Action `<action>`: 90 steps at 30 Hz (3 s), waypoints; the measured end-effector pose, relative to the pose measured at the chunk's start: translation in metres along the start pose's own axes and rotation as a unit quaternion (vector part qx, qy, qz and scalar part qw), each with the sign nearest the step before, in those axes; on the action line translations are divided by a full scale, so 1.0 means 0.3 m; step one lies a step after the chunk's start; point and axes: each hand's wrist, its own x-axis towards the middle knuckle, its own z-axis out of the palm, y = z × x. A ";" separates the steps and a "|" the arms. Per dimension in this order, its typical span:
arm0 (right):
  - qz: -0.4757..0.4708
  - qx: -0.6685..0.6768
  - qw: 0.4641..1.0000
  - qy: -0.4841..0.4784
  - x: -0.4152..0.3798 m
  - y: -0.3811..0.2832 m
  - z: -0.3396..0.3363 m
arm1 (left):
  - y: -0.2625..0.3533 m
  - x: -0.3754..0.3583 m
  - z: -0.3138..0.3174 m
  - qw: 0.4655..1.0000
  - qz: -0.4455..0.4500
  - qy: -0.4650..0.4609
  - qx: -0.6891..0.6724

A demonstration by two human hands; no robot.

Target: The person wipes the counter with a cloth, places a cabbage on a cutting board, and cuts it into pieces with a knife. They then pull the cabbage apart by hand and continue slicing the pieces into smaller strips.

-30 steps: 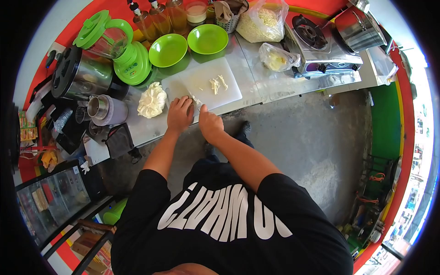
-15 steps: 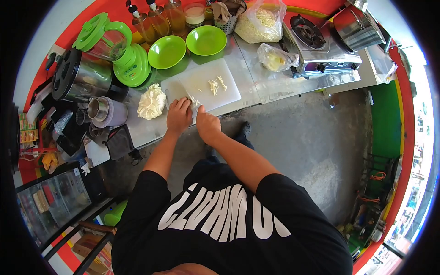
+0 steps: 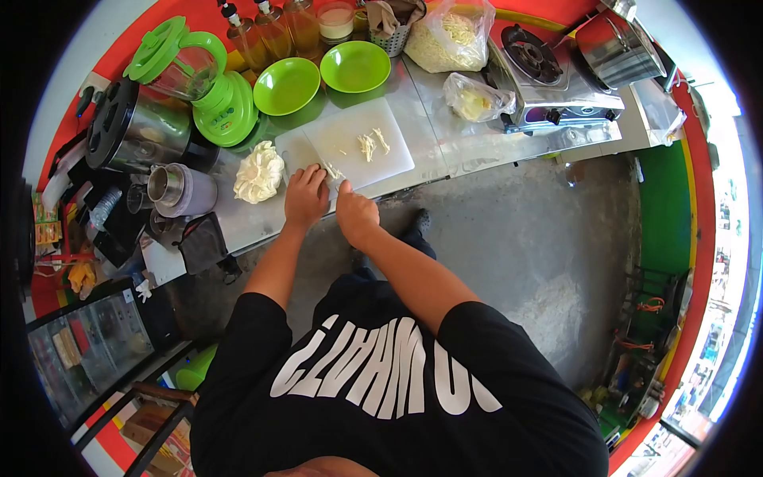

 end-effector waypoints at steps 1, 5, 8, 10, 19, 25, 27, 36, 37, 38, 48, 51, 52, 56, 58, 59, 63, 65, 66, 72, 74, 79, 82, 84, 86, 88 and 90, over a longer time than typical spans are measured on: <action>-0.002 0.018 1.000 -0.004 0.004 -0.005 -0.025 | -0.001 0.000 0.001 1.000 -0.002 0.001 0.001; -0.006 0.025 1.000 -0.016 -0.028 -0.016 -0.046 | -0.006 -0.008 0.008 1.000 -0.005 0.003 -0.006; 0.013 0.025 1.000 -0.013 -0.056 -0.006 0.019 | -0.010 -0.002 0.006 1.000 -0.005 0.000 -0.011; 0.012 0.023 1.000 -0.012 -0.051 -0.002 0.021 | -0.008 -0.007 -0.002 1.000 -0.006 -0.006 -0.014; -0.004 0.035 0.999 -0.017 -0.013 -0.032 -0.045 | 0.000 -0.002 -0.002 1.000 -0.021 -0.003 -0.014; 0.011 0.020 1.000 -0.016 -0.026 -0.026 0.005 | -0.003 -0.002 -0.009 0.999 -0.033 -0.009 -0.025; 0.004 0.017 1.000 -0.015 -0.008 -0.022 -0.015 | 0.000 -0.001 -0.006 0.999 -0.036 -0.006 -0.024; 0.004 0.007 0.999 -0.032 -0.046 -0.020 -0.028 | 0.000 0.009 -0.018 0.999 -0.031 -0.006 -0.045; 0.011 -0.002 0.999 -0.030 -0.051 -0.015 -0.006 | 0.000 0.009 -0.019 0.998 -0.033 -0.006 -0.044; 0.018 -0.011 0.999 -0.028 -0.055 -0.009 0.015 | 0.001 0.007 -0.020 0.998 -0.036 -0.009 -0.046; -0.010 0.048 0.998 -0.027 -0.010 -0.021 -0.045 | 0.004 0.008 -0.019 0.998 -0.046 -0.001 -0.034; 0.013 0.014 0.999 -0.036 -0.033 -0.023 -0.020 | 0.002 0.011 -0.026 0.998 -0.047 -0.016 -0.032; 0.011 -0.006 0.999 -0.034 -0.035 -0.022 -0.019 | 0.001 0.012 -0.027 0.998 -0.048 -0.016 -0.031; -0.009 -0.020 0.999 -0.026 0.015 -0.015 -0.041 | 0.005 0.004 -0.020 0.998 -0.050 -0.011 -0.032; -0.017 -0.012 0.999 -0.025 0.031 -0.030 -0.068 | -0.004 0.006 -0.016 0.999 -0.043 -0.006 -0.030; -0.023 -0.008 0.999 -0.028 0.034 -0.033 -0.082 | -0.004 0.003 -0.012 0.999 -0.044 0.001 -0.033; -0.025 -0.006 0.999 -0.035 0.000 -0.025 -0.066 | -0.004 0.002 -0.009 0.999 -0.043 0.008 -0.023; 0.000 -0.002 0.999 -0.041 -0.019 -0.018 -0.038 | -0.003 0.003 -0.006 0.999 -0.044 0.008 -0.023; -0.001 -0.003 0.999 -0.041 -0.020 -0.012 -0.026 | -0.001 0.003 -0.008 0.999 -0.046 0.008 -0.021; -0.017 -0.017 1.000 -0.012 0.040 -0.010 -0.022 | 0.003 0.007 -0.012 0.999 -0.033 0.021 -0.026; -0.042 -0.017 0.999 -0.005 0.053 -0.017 -0.042 | -0.003 0.007 -0.007 0.999 -0.037 0.019 -0.030; -0.015 0.002 0.999 -0.034 -0.014 -0.026 -0.032 | -0.002 0.006 -0.014 0.997 -0.065 0.009 -0.031; -0.004 -0.014 0.999 -0.030 -0.034 -0.015 -0.005 | -0.004 0.005 -0.009 0.997 -0.062 0.009 -0.040; -0.004 -0.035 0.999 -0.023 -0.025 -0.012 0.013 | -0.004 0.005 -0.011 0.997 -0.061 0.010 -0.041; -0.029 -0.014 0.999 0.000 0.016 -0.001 0.022 | 0.000 0.006 -0.015 0.997 -0.057 0.011 -0.044; -0.026 -0.013 1.000 -0.004 0.025 -0.001 0.003 | -0.003 0.006 -0.008 0.997 -0.051 0.013 -0.047; -0.024 -0.013 1.000 -0.009 0.014 0.003 0.003 | -0.006 0.003 -0.002 0.998 -0.065 -0.002 -0.018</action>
